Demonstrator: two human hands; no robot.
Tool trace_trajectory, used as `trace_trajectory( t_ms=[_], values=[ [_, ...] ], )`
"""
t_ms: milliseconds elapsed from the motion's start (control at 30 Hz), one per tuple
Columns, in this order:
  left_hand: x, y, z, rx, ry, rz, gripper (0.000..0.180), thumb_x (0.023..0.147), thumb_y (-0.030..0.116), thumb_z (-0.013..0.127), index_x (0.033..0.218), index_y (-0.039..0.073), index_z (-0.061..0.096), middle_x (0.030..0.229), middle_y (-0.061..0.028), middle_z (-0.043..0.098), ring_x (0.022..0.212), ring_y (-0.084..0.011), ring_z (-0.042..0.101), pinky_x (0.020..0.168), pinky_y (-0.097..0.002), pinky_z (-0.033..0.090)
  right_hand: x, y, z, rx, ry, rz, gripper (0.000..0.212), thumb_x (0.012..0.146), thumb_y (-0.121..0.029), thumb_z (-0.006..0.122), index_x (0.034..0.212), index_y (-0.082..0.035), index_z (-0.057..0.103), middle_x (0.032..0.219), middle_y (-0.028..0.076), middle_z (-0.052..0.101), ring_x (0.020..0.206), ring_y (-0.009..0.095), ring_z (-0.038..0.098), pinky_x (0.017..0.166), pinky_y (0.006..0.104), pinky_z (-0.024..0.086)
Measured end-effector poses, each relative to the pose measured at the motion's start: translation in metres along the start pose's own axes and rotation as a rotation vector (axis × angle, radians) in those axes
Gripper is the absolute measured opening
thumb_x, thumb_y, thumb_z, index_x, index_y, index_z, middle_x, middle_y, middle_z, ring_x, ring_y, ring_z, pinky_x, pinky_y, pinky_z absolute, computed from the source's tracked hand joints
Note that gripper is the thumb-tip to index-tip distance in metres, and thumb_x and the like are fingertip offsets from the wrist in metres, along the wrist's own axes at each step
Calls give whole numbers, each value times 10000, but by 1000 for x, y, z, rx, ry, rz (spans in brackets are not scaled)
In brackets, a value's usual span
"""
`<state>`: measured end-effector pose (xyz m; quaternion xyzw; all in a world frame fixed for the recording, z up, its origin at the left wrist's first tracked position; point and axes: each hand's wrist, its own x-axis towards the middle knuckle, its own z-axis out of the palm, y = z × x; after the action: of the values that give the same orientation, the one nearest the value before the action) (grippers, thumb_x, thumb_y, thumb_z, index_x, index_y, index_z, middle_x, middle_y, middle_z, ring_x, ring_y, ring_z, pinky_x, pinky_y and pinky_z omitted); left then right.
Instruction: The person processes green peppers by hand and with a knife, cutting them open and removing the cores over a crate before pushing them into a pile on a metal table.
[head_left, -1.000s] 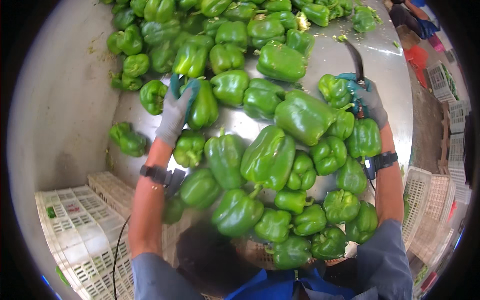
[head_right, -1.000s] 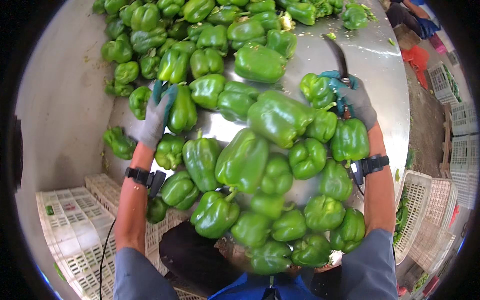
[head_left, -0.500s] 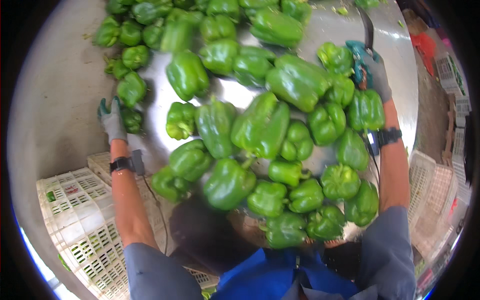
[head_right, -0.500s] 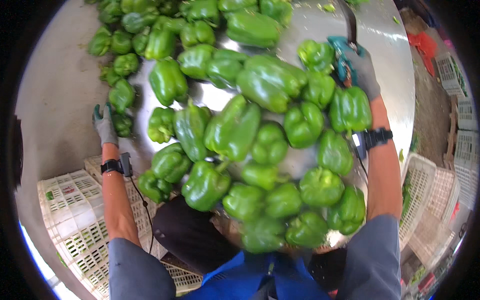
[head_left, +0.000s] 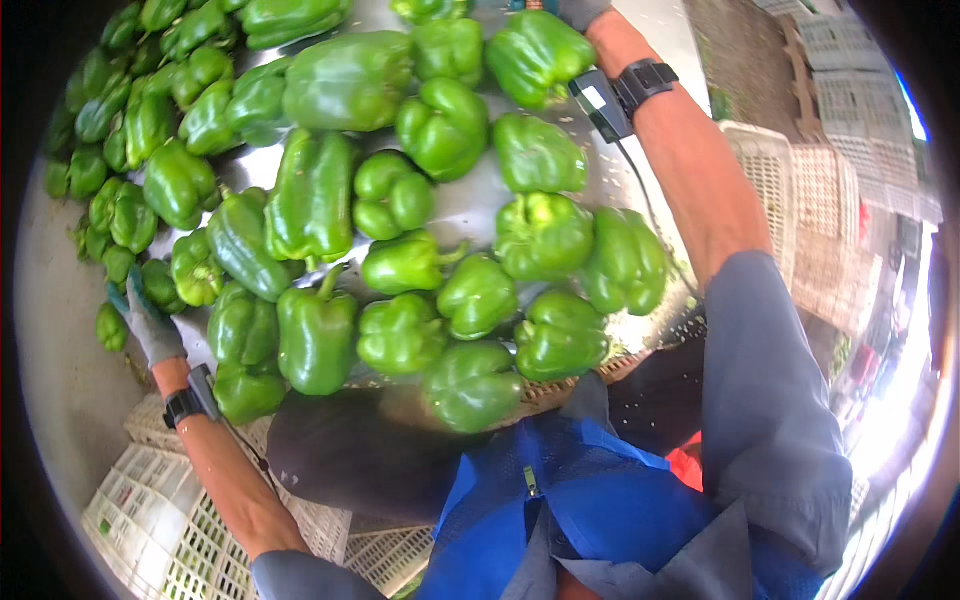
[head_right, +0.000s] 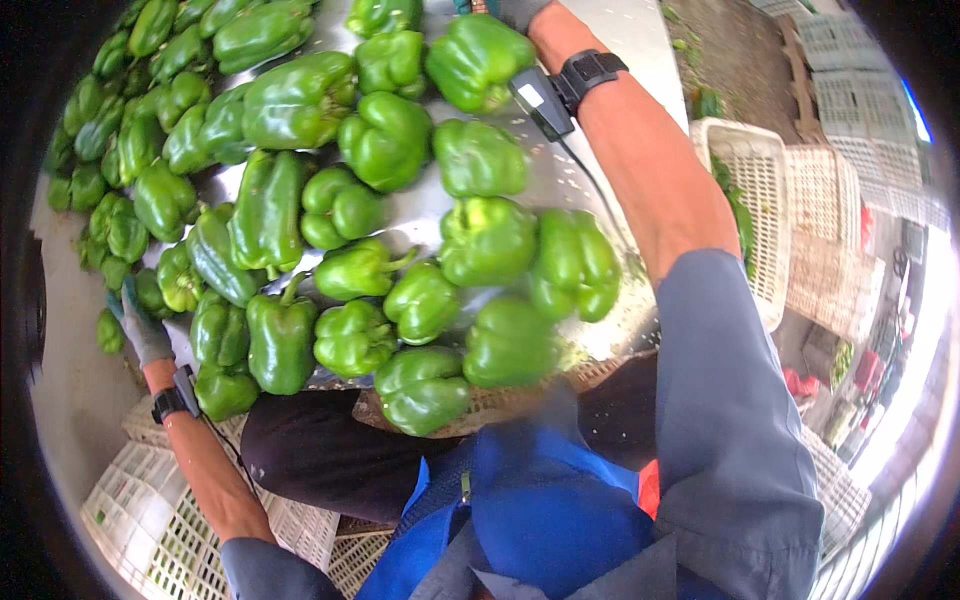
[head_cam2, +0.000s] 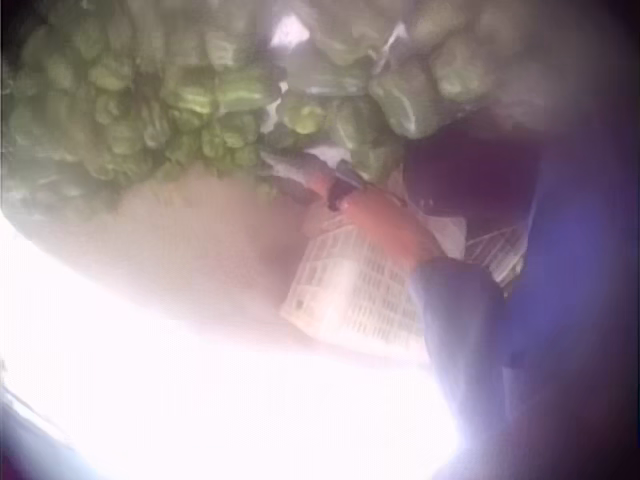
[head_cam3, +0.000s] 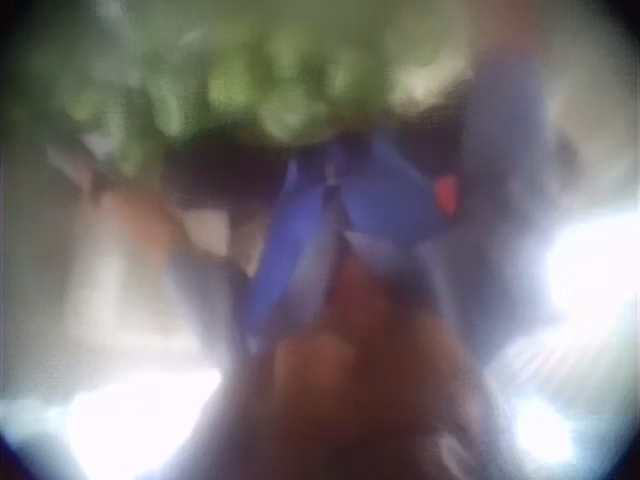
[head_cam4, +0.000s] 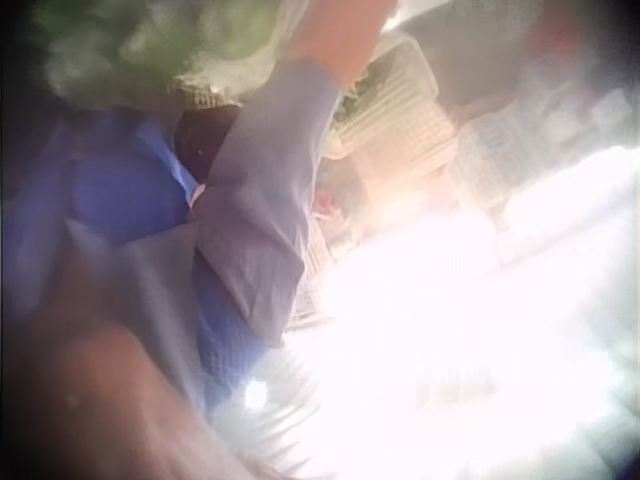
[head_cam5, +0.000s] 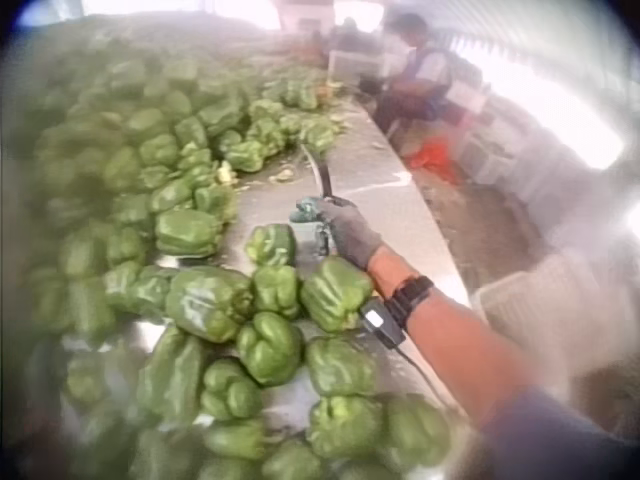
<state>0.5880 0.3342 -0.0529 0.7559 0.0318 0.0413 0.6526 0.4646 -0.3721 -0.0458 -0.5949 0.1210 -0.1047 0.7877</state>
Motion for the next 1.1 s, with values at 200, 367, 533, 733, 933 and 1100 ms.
trace_trajectory(
  t_ms=[200, 367, 533, 733, 933, 1100],
  values=[
    [6, 7, -34, 669, -393, 512, 697, 1119, 209, 679, 1720, 75, 352, 1676, -134, 476, 1499, -284, 546, 1221, -447, 483, -104, -53, -57, -349, 168, -49, 291, 979, -274, 804, 1162, -48, 785, 954, 32, 788, 680, 71, 636, 577, 289, 500],
    [-31, 4, -51, -10, -400, -111, 609, 1175, 330, 567, 1694, 48, 419, 1691, -143, 506, 1529, -304, 509, 1282, -454, 403, -223, -119, -35, -569, 281, 218, 413, 983, -286, 791, 1293, -15, 756, 991, 75, 793, 705, 88, 680, 630, 241, 541],
    [-77, -13, -14, -476, 38, -291, 521, 1198, 402, 389, 1594, 93, 524, 1670, -116, 547, 1529, -276, 499, 1320, -472, 320, -320, -111, -8, -511, 516, 43, 384, 1032, -178, 698, 1355, 27, 729, 1114, 120, 808, 575, 30, 576, 474, 190, 424],
    [-85, 7, 31, -429, 137, -228, 535, 1151, 517, 453, 1445, 96, 604, 1370, -111, 693, 1209, -274, 659, 1109, -441, 496, -423, -84, 77, -490, 579, 66, 112, 1003, -36, 703, 1076, -16, 785, 846, 7, 729, 594, 24, 571, 532, 212, 430],
    [-185, 7, 51, -428, 372, -358, 305, 1069, 442, 611, 1114, 142, 579, 961, -7, 532, 903, -194, 531, 812, -377, 444, -498, -47, 124, -599, -4, 97, 225, 969, -216, 848, 1111, -53, 785, 1032, 131, 813, 878, 185, 793, 762, 353, 640],
    [-237, 33, -13, -557, 358, -270, 466, 1067, 486, 598, 1356, 133, 503, 1198, -80, 570, 994, -267, 588, 930, -439, 543, -484, 17, 180, -897, 43, -723, 309, 979, -355, 808, 1070, -74, 719, 939, 127, 735, 774, 298, 740, 733, 438, 624]
  ],
)
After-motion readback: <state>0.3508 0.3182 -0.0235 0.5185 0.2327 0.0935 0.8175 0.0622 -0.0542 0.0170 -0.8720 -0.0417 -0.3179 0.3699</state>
